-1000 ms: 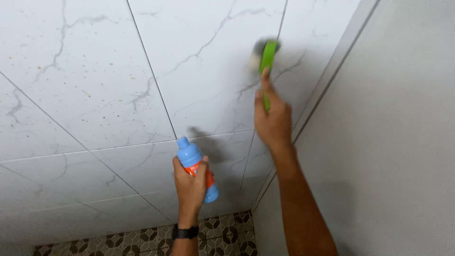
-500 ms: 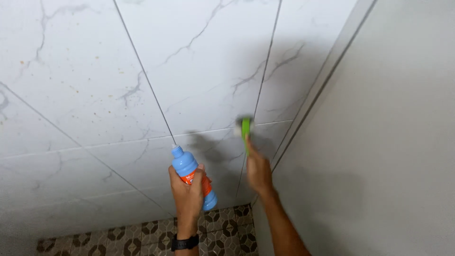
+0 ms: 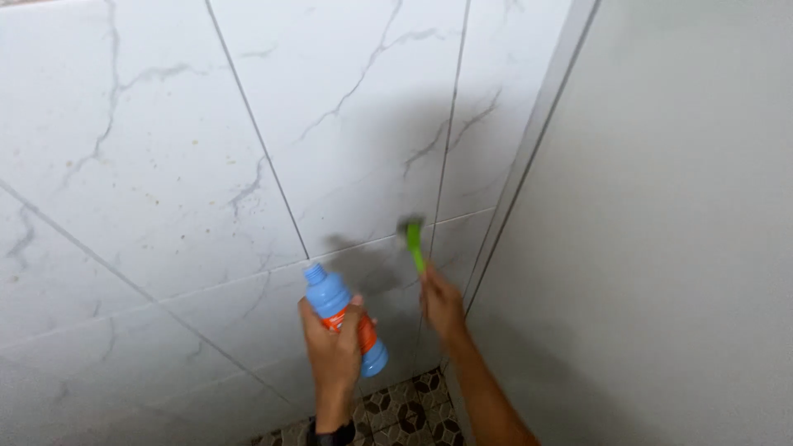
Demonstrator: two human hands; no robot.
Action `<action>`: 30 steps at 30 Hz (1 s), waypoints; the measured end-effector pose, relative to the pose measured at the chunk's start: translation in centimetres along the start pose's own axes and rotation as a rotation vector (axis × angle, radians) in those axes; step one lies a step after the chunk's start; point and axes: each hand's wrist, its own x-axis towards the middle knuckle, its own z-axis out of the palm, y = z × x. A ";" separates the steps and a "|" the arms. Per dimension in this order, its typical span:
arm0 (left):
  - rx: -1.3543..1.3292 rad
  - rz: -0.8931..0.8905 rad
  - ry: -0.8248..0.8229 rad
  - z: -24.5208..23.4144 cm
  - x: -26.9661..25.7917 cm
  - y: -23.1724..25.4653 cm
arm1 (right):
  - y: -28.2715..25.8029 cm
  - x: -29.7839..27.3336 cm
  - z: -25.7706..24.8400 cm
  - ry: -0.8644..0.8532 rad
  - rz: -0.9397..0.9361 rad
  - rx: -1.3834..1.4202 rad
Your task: The person cleans wall tiles by applying liquid from a blue bottle and scrubbing the grout lines with a green brush.
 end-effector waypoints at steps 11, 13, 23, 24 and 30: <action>-0.170 -0.018 -0.054 -3.0 -0.3 -0.3 | -22.7 2.0 -1.7 0.048 -0.025 0.242; -0.150 -0.004 -0.057 -2.7 0.0 -0.1 | -24.2 2.8 -1.8 0.014 -0.039 0.301; 0.298 0.194 -0.052 -0.7 3.0 5.2 | -2.2 -2.0 -1.2 -0.109 0.253 0.115; 0.463 0.238 -0.075 -0.5 3.2 6.5 | -2.2 -2.3 -1.7 -0.115 0.341 0.149; 1.195 0.618 -0.027 3.5 7.5 14.2 | -17.8 0.4 -5.1 -0.205 0.050 0.346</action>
